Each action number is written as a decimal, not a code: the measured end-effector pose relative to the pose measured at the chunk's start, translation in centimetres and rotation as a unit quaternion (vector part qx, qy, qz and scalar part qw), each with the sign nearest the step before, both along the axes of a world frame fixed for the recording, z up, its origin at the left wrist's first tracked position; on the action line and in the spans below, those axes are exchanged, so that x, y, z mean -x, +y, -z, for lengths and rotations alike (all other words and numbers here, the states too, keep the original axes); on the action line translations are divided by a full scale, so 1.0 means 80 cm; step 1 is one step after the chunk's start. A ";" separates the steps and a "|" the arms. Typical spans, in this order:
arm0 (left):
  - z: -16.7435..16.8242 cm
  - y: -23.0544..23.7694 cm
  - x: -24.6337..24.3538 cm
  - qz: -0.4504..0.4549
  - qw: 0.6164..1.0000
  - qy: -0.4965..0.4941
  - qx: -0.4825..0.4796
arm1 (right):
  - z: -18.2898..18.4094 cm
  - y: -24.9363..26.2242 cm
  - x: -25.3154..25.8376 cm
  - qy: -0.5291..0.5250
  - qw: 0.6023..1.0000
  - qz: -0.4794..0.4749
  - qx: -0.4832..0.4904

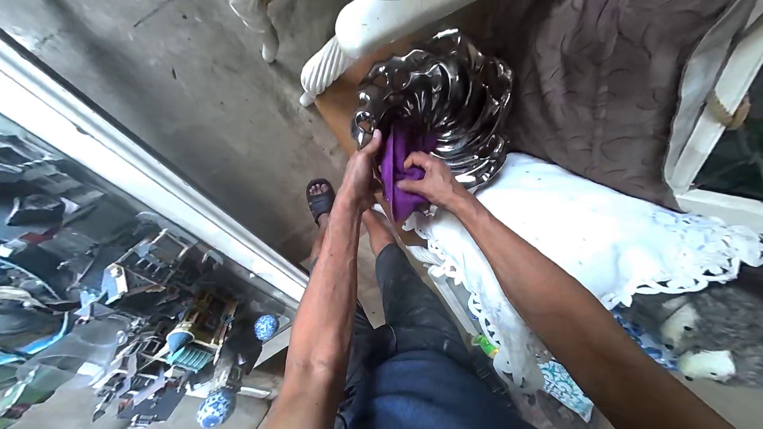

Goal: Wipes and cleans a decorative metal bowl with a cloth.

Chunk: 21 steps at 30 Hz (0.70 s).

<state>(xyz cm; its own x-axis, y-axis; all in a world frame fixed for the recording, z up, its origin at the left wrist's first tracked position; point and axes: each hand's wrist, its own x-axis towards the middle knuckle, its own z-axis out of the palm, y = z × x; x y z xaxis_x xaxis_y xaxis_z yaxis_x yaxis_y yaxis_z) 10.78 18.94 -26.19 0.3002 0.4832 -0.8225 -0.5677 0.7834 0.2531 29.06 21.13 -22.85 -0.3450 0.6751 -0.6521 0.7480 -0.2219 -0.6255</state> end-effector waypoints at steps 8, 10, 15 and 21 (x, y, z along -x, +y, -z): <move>0.007 0.001 0.001 0.007 1.000 0.008 0.014 | -0.059 -0.078 0.023 -0.228 0.932 -0.198 -0.200; 0.009 0.002 0.001 0.011 1.000 0.009 0.021 | -0.067 -0.078 0.026 -0.263 0.926 -0.184 -0.201; 0.008 0.002 0.000 0.003 1.000 0.011 0.019 | -0.063 -0.069 0.017 -0.163 0.959 -0.182 -0.148; 0.001 -0.004 -0.011 0.028 0.999 0.037 0.011 | 0.018 -0.017 0.018 -0.112 0.989 -0.091 0.022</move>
